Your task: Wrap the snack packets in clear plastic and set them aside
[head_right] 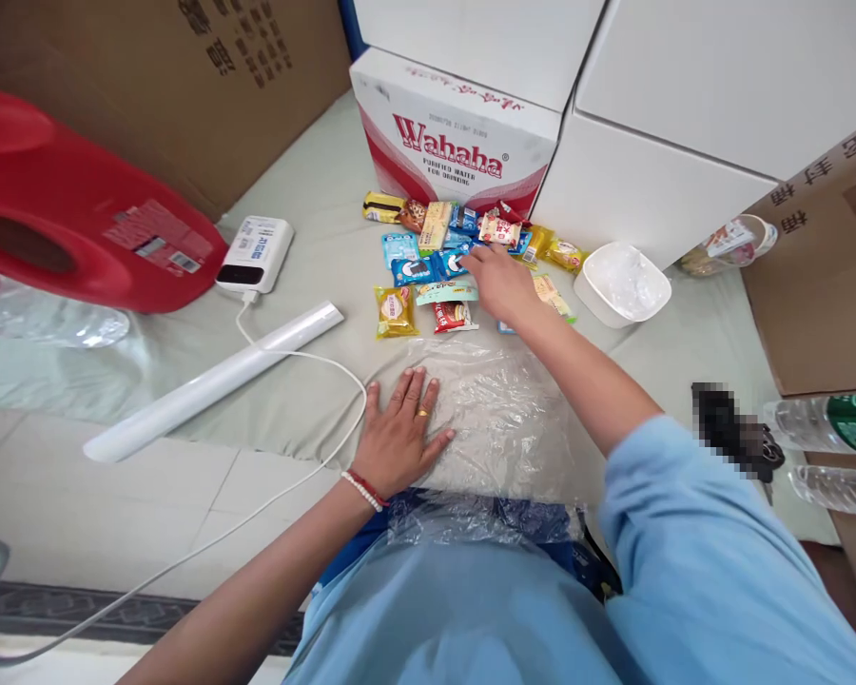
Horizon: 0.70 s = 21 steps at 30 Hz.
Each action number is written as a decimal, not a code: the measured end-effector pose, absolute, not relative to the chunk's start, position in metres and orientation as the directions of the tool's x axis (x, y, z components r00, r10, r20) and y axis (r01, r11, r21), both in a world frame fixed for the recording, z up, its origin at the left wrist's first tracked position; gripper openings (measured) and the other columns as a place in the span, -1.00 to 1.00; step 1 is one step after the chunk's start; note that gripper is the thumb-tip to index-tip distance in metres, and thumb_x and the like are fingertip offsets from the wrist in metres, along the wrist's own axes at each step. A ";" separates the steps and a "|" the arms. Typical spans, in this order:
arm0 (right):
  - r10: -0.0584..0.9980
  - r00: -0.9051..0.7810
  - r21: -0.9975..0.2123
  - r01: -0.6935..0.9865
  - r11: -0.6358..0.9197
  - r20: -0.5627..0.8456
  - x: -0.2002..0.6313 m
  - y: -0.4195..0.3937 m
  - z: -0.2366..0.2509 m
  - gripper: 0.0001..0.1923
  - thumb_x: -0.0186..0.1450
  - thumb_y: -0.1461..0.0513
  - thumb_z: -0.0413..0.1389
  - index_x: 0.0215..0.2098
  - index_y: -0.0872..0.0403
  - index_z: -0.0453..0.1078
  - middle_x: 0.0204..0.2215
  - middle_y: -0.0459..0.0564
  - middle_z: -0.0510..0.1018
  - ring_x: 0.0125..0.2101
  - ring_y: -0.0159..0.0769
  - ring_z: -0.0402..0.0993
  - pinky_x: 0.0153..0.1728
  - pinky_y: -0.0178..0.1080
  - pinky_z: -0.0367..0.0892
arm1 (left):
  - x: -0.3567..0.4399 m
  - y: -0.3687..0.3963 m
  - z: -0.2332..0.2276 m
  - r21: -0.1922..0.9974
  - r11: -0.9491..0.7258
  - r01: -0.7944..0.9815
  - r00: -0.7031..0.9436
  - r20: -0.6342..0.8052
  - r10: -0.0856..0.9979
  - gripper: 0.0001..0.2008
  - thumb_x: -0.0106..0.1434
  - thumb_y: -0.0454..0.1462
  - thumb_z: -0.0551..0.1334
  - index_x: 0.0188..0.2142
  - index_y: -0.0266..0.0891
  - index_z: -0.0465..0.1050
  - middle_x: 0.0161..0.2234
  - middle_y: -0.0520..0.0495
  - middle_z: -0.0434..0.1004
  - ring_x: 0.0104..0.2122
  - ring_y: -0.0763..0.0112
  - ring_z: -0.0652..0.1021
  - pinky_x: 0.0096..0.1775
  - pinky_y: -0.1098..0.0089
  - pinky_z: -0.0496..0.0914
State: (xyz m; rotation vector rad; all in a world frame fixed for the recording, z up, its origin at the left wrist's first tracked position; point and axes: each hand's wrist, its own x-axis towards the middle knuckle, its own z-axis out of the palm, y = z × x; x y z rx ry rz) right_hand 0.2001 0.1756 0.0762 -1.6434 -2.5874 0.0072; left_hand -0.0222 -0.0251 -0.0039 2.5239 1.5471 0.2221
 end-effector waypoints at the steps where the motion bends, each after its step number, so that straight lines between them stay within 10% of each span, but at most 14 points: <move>1: 0.880 -0.472 0.005 0.881 0.472 0.047 0.193 0.201 0.071 -0.45 0.39 0.36 -0.05 0.32 0.10 0.34 0.32 0.16 0.37 0.22 0.10 0.23 0.06 0.03 0.34 | -0.022 -0.024 -0.004 0.220 -0.448 0.866 0.452 0.034 0.891 -0.25 0.47 0.12 -0.01 0.46 -0.30 0.11 0.50 -0.33 -0.05 0.48 -0.11 0.07 0.36 -0.40 -0.12; 7: 0.834 -0.538 0.136 0.823 0.551 -0.124 0.177 0.270 0.049 -0.48 0.33 0.34 0.01 0.24 0.24 0.38 0.10 0.32 0.51 0.11 0.14 0.31 0.04 0.04 0.28 | -0.024 -0.024 -0.003 0.240 -0.438 0.866 0.442 0.039 0.896 -0.29 0.48 0.10 -0.03 0.45 -0.26 0.13 0.49 -0.28 -0.02 0.47 -0.04 0.10 0.37 -0.36 -0.09; 14: 0.854 -0.516 -0.087 0.856 0.510 -0.072 0.178 0.290 0.069 -0.42 0.24 0.15 0.19 0.20 0.20 0.40 0.07 0.21 0.54 0.00 0.06 0.44 0.01 -0.08 0.32 | -0.025 -0.023 -0.001 0.283 -0.431 0.857 0.433 0.059 0.899 -0.30 0.48 0.12 -0.03 0.43 -0.23 0.18 0.48 -0.26 0.04 0.46 -0.01 0.14 0.40 -0.30 -0.12; 21: 0.696 -0.599 -0.026 0.765 0.643 -0.396 0.103 0.305 0.060 -0.30 0.11 0.13 0.39 0.18 0.15 0.41 0.03 0.19 0.58 -0.04 0.01 0.52 -0.08 -0.18 0.30 | -0.025 -0.023 -0.003 0.282 -0.427 0.859 0.427 0.063 0.902 -0.30 0.47 0.12 0.00 0.43 -0.20 0.19 0.48 -0.23 0.06 0.46 -0.02 0.15 0.40 -0.30 -0.08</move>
